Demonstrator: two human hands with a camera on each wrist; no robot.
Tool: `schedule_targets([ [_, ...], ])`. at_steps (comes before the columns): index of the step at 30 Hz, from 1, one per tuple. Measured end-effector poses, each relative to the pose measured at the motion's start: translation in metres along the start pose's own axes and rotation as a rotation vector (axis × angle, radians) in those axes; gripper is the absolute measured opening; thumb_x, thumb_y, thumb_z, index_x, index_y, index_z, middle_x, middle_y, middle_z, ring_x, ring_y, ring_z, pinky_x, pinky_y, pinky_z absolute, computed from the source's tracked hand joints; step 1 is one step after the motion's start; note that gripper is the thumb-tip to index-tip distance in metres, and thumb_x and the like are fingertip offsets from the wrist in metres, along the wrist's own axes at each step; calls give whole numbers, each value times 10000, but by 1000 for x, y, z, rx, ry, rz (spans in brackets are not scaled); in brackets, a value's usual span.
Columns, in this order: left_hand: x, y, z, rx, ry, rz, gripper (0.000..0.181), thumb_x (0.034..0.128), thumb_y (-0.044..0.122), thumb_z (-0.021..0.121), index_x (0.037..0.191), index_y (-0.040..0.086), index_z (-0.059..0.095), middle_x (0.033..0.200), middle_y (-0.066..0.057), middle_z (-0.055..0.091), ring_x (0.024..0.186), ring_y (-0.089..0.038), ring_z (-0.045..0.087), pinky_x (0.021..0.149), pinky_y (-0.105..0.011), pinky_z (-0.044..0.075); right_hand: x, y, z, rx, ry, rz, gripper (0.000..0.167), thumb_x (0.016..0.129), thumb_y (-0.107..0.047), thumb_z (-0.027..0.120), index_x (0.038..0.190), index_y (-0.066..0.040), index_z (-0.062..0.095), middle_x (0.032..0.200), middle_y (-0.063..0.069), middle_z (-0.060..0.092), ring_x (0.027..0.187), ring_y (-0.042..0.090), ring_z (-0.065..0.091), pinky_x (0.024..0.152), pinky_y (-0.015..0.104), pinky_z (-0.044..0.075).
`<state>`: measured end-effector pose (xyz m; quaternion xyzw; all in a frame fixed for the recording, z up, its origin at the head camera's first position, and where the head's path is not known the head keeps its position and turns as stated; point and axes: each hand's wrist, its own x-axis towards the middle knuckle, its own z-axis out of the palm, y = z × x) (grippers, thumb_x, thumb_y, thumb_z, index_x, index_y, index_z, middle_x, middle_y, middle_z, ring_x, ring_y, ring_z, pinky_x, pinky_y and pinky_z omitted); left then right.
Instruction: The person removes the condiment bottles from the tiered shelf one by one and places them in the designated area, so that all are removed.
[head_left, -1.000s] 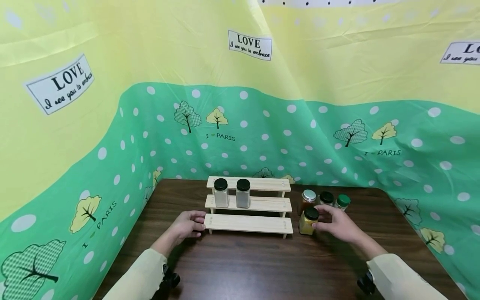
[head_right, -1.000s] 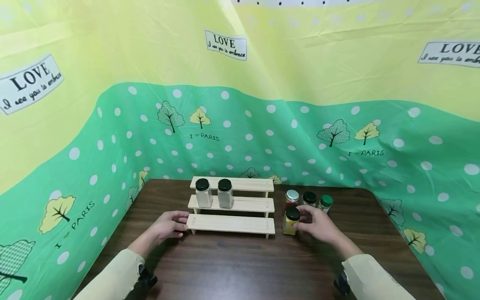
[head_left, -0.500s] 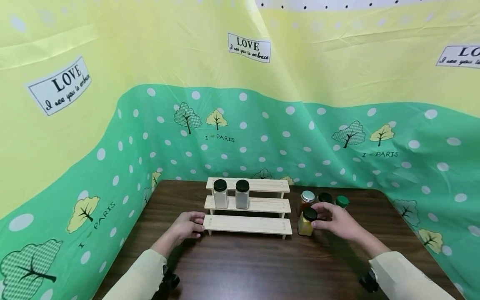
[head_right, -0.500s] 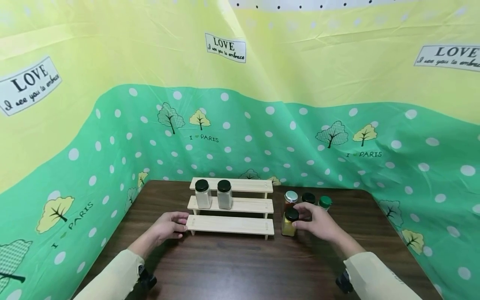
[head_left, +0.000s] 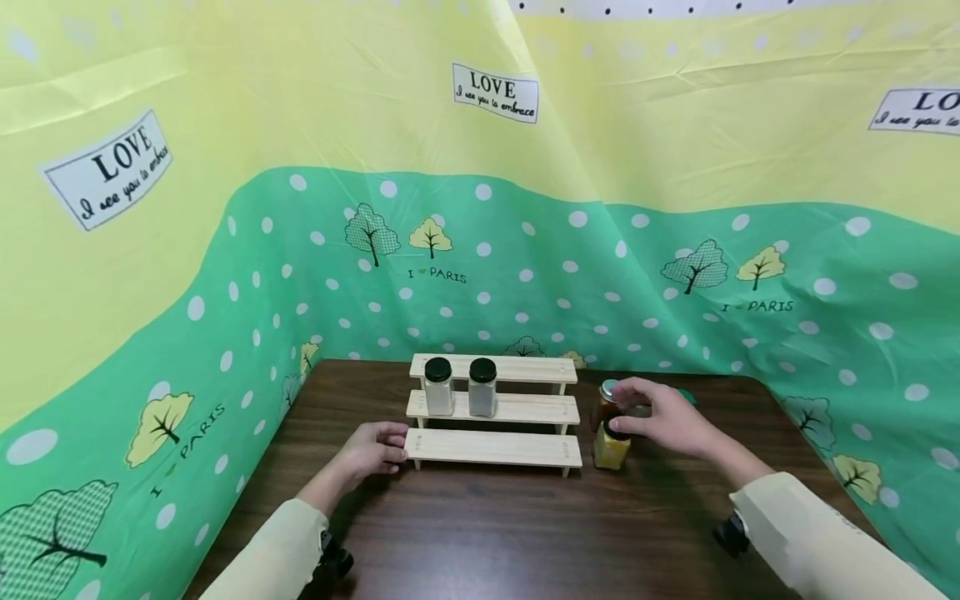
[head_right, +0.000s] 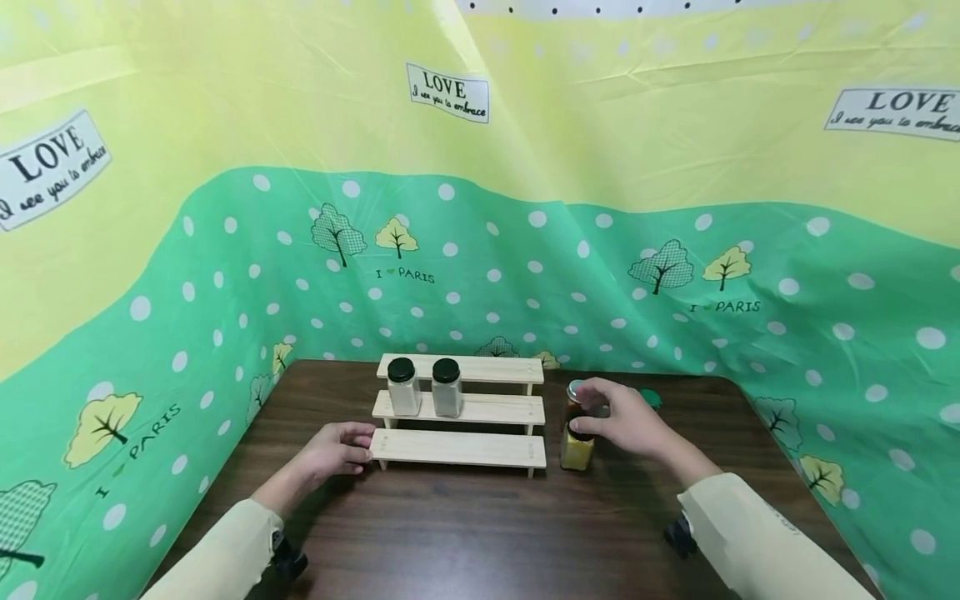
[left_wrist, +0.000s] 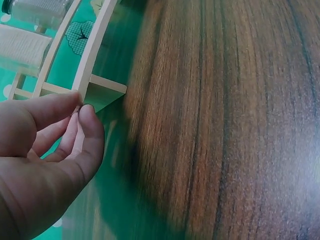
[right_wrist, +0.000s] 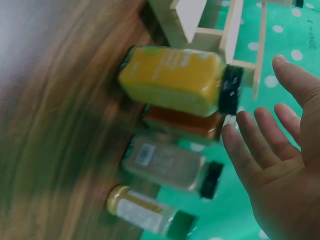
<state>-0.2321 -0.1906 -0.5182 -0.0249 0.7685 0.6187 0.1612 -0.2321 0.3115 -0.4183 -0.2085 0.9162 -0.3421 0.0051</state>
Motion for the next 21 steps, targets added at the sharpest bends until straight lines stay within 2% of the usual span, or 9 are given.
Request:
schedule_targets([
  [3, 1, -1, 0, 6, 5, -6, 528, 865, -113, 707, 1375, -50, 585, 1147, -179, 644, 827, -198, 658, 696, -359, 609, 7, -9, 2, 6, -3, 0, 494, 919, -308, 789, 1326, -82, 625, 1248, 116, 678, 1123, 333, 659, 874, 369, 572],
  [6, 1, 0, 0, 11, 9, -16, 520, 863, -116, 706, 1365, -43, 595, 1136, -170, 643, 824, -200, 661, 700, -360, 610, 16, -17, 7, 24, -3, 7, 507, 917, -353, 786, 1329, -107, 621, 1254, 99, 675, 1134, 329, 661, 880, 390, 576],
  [11, 1, 2, 1, 27, 17, -7, 503, 843, -129, 713, 1329, -57, 609, 1096, -169, 637, 800, -201, 668, 684, -369, 609, 32, -33, 20, 49, -13, 8, 553, 923, -341, 782, 1375, -84, 597, 1273, 127, 668, 1149, 307, 655, 906, 462, 563],
  [21, 2, 5, -1, 44, 1, -3, 531, 824, -143, 716, 1333, -54, 594, 1073, -163, 615, 796, -208, 671, 686, -389, 610, 64, -69, 46, 150, -66, -34, 578, 925, -324, 783, 1401, -72, 572, 1302, 138, 643, 1182, 336, 653, 925, 444, 575],
])
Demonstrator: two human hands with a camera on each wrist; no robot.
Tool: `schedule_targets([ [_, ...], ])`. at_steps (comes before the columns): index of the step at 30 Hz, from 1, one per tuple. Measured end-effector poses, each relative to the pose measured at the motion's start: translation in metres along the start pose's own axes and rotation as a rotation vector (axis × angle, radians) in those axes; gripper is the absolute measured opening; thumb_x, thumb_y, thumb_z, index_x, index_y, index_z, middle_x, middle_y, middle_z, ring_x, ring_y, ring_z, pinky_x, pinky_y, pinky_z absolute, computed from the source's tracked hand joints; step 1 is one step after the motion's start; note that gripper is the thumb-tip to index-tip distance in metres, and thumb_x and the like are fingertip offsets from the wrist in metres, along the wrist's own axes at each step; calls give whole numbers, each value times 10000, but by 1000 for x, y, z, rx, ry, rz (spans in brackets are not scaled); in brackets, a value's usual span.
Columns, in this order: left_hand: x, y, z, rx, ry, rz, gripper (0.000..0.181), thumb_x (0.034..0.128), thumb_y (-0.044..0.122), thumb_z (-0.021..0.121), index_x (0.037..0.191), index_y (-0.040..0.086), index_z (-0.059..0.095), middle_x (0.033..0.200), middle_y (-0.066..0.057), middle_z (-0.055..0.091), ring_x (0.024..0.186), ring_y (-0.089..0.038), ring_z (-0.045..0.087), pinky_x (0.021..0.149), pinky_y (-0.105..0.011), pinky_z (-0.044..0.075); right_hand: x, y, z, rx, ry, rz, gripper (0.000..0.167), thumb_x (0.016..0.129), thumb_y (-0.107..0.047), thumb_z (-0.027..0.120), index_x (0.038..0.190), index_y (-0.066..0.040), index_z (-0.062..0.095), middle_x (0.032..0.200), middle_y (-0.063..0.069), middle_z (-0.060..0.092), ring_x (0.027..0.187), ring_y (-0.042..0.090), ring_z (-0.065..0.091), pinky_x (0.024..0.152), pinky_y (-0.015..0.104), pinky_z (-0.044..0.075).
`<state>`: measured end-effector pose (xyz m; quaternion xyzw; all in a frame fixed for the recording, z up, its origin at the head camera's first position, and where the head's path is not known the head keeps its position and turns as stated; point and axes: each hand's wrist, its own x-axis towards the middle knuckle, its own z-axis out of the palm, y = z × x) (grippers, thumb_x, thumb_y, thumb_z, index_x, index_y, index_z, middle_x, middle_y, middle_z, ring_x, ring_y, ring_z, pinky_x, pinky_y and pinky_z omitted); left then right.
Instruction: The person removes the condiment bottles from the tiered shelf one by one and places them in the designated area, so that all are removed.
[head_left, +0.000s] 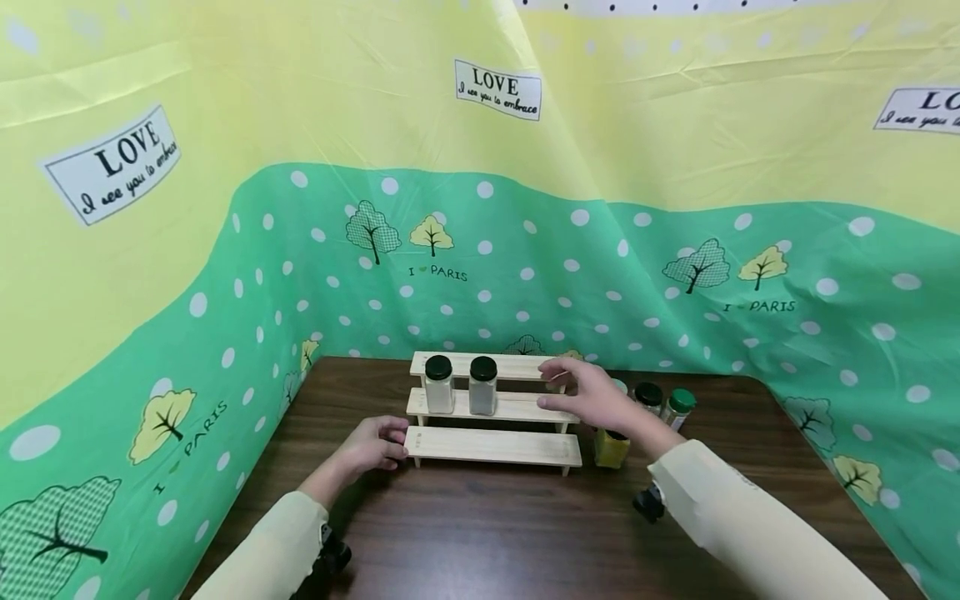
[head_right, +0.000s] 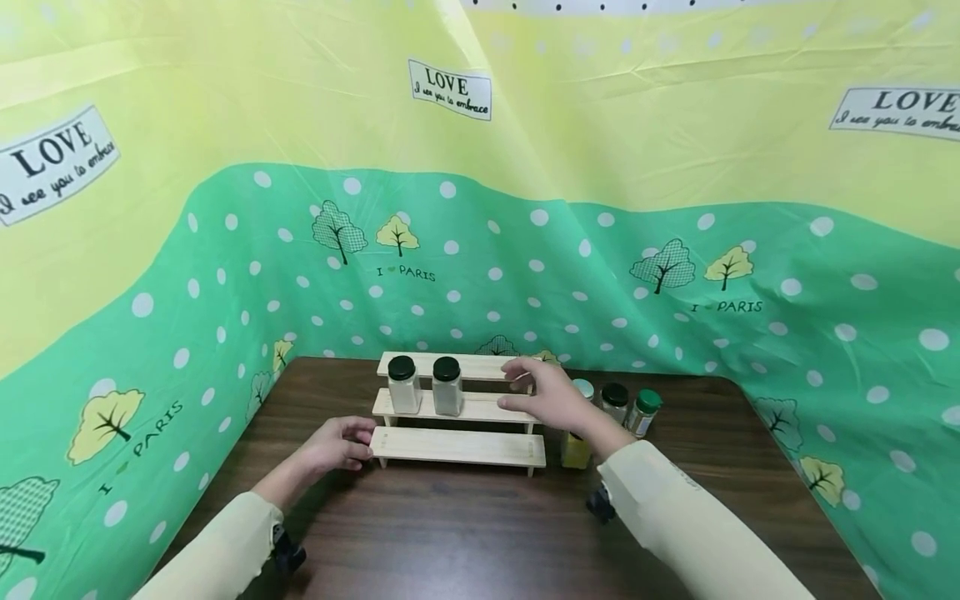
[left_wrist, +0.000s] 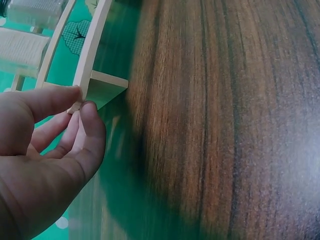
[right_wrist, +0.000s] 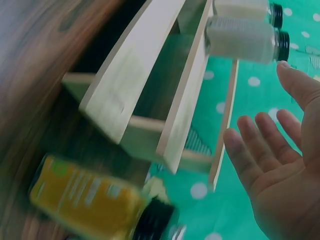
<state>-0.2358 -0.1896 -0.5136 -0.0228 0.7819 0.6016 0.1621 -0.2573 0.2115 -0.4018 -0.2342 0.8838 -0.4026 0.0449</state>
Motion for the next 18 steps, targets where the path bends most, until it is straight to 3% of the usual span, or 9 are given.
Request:
schedule_targets([
  [7, 5, -2, -4, -2, -39, 1, 524, 850, -108, 720, 1351, -46, 583, 1089, -161, 610, 820, -207, 673, 689, -377, 603, 21, -13, 21, 22, -7, -4, 564, 919, -292, 792, 1388, -69, 573, 1288, 148, 649, 1170, 318, 666, 953, 460, 568],
  [18, 4, 0, -1, -3, 1, -9, 434, 890, -125, 678, 1311, -36, 622, 1053, -155, 612, 805, -207, 674, 664, -359, 598, 39, -14, 47, 102, 9, 25, 571, 919, -283, 793, 1404, -93, 561, 1298, 113, 643, 1184, 325, 654, 952, 444, 570],
])
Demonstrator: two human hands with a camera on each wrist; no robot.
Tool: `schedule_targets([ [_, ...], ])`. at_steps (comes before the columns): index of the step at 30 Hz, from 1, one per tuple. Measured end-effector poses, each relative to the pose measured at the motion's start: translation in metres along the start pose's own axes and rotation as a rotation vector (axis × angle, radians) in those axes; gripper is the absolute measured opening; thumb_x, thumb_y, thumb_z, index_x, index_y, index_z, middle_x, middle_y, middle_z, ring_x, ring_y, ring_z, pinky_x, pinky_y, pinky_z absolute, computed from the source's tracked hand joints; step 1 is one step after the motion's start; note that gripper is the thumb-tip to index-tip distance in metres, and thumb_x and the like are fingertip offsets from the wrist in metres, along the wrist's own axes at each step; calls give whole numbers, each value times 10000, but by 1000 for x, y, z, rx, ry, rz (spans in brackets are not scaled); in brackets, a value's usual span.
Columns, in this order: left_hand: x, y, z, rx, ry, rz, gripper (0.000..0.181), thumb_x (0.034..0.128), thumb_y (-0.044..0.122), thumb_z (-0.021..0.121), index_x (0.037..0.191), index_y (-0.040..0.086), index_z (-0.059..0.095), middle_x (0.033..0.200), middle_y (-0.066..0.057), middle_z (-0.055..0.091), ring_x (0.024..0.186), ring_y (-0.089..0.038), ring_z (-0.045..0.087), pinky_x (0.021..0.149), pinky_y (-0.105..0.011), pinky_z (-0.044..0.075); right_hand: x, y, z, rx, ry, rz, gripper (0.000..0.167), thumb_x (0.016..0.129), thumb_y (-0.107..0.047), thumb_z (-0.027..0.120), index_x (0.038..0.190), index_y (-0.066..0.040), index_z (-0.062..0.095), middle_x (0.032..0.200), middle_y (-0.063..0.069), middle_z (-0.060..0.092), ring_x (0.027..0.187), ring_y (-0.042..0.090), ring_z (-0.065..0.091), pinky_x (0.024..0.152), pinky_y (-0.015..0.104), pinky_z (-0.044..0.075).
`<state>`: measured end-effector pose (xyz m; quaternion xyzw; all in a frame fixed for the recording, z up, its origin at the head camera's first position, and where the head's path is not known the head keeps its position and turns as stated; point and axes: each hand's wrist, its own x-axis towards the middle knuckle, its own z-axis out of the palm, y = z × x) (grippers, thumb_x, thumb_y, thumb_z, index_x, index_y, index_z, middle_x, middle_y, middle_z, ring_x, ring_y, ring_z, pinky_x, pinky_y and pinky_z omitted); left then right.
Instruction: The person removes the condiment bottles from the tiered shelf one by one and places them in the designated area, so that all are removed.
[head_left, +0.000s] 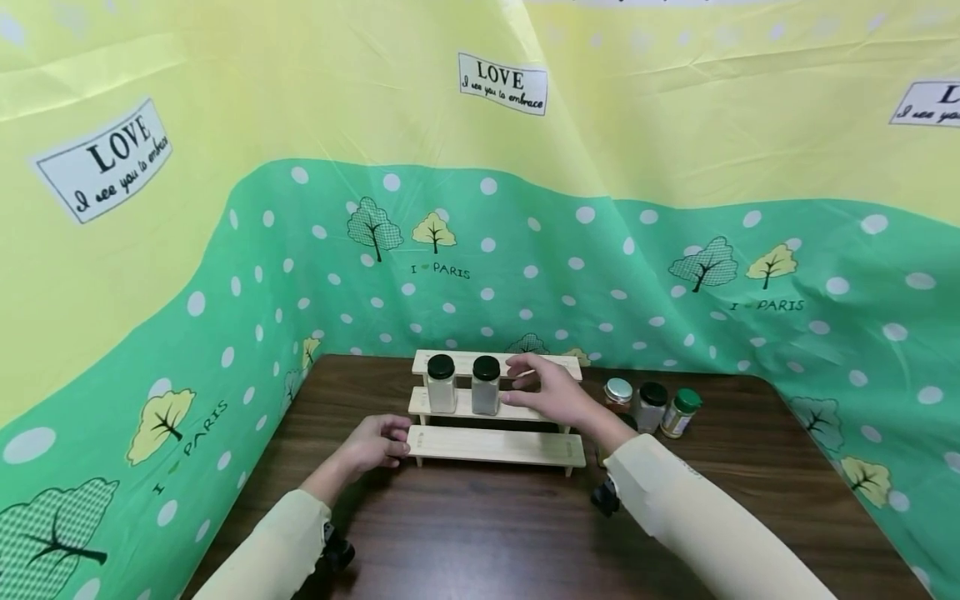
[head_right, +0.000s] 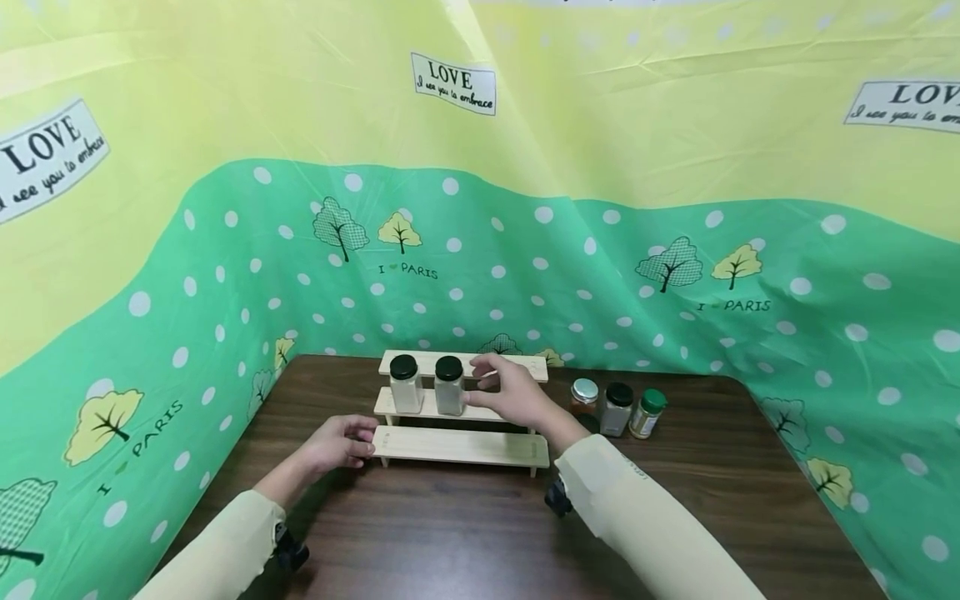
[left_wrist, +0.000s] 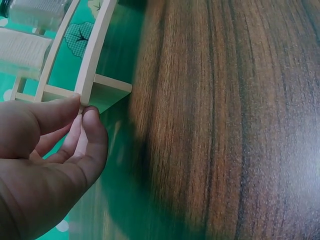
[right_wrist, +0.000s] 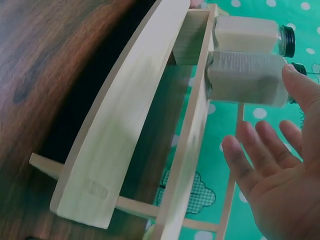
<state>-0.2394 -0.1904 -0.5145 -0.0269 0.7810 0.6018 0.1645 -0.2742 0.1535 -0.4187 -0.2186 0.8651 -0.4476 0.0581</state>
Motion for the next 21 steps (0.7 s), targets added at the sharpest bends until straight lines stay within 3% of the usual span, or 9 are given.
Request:
schedule_targets([
  [11, 0, 3, 1, -9, 13, -9, 445, 883, -137, 677, 1314, -41, 620, 1052, -158, 615, 796, -204, 665, 653, -349, 597, 13, -4, 13, 15, 5, -12, 560, 899, -288, 815, 1373, -114, 574, 1240, 86, 660, 1138, 266, 675, 956, 422, 569],
  [21, -1, 3, 1, -29, -1, -13, 452, 886, -134, 678, 1324, -54, 603, 1056, -158, 604, 797, -200, 662, 647, -337, 594, 15, 0, 22, 14, 60, 13, 477, 892, -267, 822, 1299, -142, 607, 1157, 57, 677, 1095, 239, 687, 956, 425, 563],
])
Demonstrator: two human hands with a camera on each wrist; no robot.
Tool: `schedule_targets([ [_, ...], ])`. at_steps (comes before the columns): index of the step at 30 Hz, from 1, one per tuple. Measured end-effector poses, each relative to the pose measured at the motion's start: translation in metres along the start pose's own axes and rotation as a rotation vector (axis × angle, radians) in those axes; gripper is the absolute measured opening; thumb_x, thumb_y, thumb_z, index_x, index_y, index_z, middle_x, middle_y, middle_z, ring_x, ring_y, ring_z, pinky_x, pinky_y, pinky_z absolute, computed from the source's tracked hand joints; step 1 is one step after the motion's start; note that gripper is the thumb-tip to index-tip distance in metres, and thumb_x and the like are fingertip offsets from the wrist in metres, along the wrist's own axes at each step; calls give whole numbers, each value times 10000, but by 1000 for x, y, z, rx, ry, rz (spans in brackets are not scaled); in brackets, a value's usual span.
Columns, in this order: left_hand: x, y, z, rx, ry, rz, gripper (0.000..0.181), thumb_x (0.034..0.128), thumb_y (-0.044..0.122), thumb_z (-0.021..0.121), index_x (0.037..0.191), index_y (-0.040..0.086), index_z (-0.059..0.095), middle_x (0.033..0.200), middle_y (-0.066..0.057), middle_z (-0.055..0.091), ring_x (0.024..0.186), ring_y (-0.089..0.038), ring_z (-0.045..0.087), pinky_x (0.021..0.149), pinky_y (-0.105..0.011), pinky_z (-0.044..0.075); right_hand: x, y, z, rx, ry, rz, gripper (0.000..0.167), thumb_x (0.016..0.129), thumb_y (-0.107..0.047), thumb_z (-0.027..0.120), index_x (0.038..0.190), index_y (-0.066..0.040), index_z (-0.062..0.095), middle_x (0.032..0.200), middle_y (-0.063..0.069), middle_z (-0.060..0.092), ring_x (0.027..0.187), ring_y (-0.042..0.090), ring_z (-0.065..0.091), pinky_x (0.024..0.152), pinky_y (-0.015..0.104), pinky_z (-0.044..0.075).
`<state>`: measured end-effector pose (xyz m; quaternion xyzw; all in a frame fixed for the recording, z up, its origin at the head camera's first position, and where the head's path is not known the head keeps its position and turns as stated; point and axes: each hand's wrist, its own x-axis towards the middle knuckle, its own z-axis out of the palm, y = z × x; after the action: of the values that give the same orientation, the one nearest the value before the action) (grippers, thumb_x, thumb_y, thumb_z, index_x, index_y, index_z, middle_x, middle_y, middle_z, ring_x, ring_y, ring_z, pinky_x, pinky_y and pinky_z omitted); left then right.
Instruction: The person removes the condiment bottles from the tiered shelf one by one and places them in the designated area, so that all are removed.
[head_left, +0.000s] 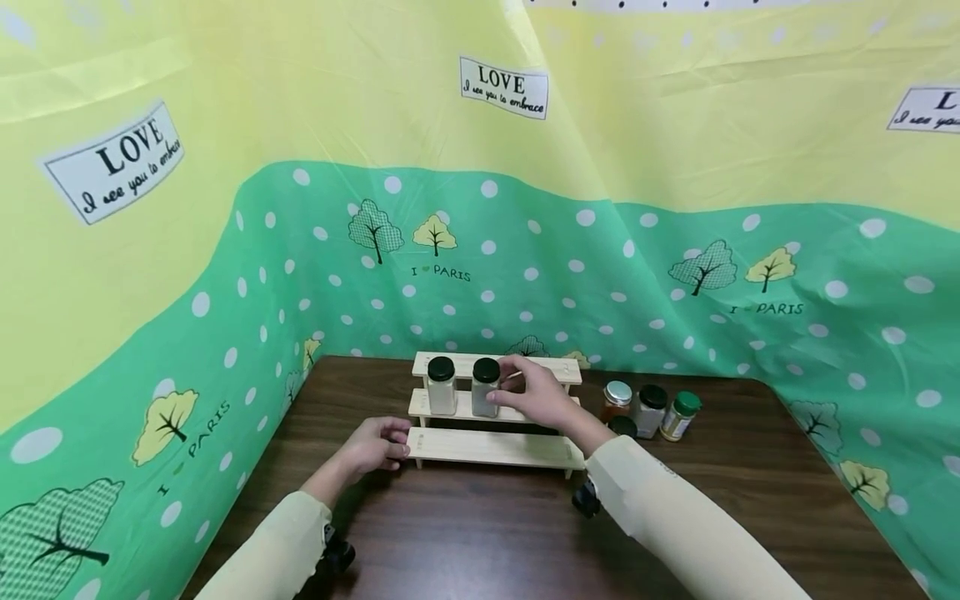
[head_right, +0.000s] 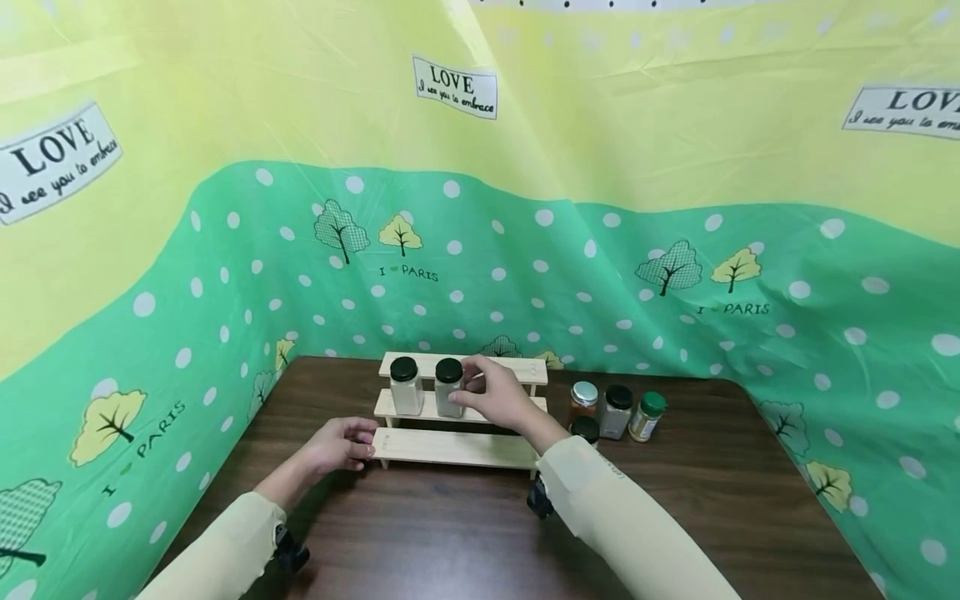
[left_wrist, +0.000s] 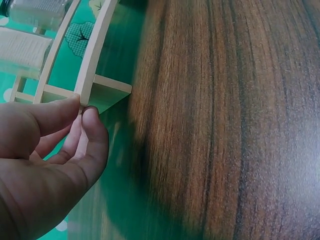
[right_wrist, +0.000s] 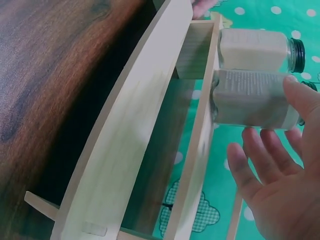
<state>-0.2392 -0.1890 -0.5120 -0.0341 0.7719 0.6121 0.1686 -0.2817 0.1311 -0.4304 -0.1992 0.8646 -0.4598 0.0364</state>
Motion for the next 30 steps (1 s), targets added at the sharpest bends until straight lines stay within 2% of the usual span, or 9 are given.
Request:
schedule_targets([
  [9, -2, -2, 0, -18, -16, 7, 461, 889, -128, 678, 1336, -52, 598, 1047, -149, 598, 798, -204, 652, 637, -333, 587, -2, 4, 2, 2, 7, -23, 452, 906, -295, 806, 1286, -155, 605, 1157, 47, 681, 1086, 233, 685, 942, 437, 567],
  [18, 0, -2, -1, -31, -34, 15, 486, 888, -125, 679, 1358, -73, 565, 1052, -143, 581, 810, -201, 643, 641, -314, 579, 3, 4, 1, 46, 12, -12, 417, 880, -249, 835, 1225, -119, 641, 1092, 45, 708, 1037, 207, 676, 791, 329, 579],
  [24, 1, -3, -3, -33, -27, 10, 470, 886, -124, 682, 1341, -59, 584, 1047, -143, 586, 807, -205, 652, 638, -317, 580, 4, 7, 2, 51, 23, -22, 409, 863, -257, 849, 1189, -117, 646, 1063, 54, 707, 1010, 205, 671, 817, 306, 552],
  [30, 1, -5, -3, -29, -29, 13, 471, 887, -118, 685, 1343, -61, 582, 1048, -139, 589, 799, -202, 654, 632, -317, 580, 2, 5, 2, 112, 18, -15, 419, 856, -245, 853, 1194, -107, 647, 1070, 91, 695, 1002, 229, 664, 710, 324, 606],
])
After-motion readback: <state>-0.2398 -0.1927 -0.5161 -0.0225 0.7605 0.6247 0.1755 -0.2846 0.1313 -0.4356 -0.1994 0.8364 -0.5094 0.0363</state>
